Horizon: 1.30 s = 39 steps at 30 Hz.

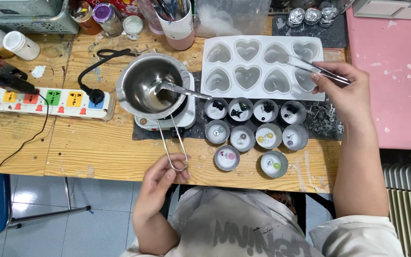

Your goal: Decorating candle molds with small decorative elements.

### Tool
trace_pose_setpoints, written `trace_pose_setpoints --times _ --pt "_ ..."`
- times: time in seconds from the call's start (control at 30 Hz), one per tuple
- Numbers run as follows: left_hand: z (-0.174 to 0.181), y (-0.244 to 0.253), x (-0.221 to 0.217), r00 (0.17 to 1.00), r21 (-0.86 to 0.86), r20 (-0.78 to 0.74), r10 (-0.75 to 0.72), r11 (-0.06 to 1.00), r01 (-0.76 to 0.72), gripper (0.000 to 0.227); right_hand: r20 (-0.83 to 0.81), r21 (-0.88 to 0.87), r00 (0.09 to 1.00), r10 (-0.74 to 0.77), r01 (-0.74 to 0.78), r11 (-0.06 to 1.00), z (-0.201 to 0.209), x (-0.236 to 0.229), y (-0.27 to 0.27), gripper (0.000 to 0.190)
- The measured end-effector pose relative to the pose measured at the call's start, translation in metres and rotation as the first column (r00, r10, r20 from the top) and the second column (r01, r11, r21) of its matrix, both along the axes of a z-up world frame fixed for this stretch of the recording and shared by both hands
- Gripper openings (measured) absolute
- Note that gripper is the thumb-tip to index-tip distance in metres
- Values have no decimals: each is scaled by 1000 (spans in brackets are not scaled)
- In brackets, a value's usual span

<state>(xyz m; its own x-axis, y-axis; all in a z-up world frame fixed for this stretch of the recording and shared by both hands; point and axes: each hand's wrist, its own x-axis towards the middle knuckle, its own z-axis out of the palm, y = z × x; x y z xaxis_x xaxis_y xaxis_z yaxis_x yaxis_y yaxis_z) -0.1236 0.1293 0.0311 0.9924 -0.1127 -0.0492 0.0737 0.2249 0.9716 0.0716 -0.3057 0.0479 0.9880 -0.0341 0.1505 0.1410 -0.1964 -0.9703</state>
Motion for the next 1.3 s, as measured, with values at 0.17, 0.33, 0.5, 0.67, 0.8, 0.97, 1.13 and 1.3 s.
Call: trace_pose_setpoints --times 0.17,0.33,0.5,0.67,0.8,0.97,1.13,1.3 --pt "30 -16 12 934 175 51 -355 924 341 38 -6 -44 1000 17 -18 999 -5 -3 -7 27" --pt "63 -80 40 824 491 38 -565 729 477 37 4 5 1000 19 -19 1000 -11 0 -10 27" --pt "48 -136 103 698 744 397 -596 654 136 45 -38 215 998 49 -39 976 -10 8 -11 20" --pt "17 -157 161 724 825 446 -527 556 -103 43 123 141 970 209 -225 964 1 20 -12 17" --pt "-2 -156 168 708 850 487 -512 464 -250 40 9 -25 990 144 -144 989 -10 17 -13 18" --pt "-5 -154 167 708 852 488 -510 454 -260 41 103 -166 972 211 -192 967 -9 13 -8 17" --pt "-6 -153 165 714 868 464 -524 430 -249 43 120 -386 955 271 -207 899 -8 11 -10 19" --pt "-3 -153 163 724 875 447 -526 425 -231 45 139 -468 930 341 -242 850 -14 15 -9 19"
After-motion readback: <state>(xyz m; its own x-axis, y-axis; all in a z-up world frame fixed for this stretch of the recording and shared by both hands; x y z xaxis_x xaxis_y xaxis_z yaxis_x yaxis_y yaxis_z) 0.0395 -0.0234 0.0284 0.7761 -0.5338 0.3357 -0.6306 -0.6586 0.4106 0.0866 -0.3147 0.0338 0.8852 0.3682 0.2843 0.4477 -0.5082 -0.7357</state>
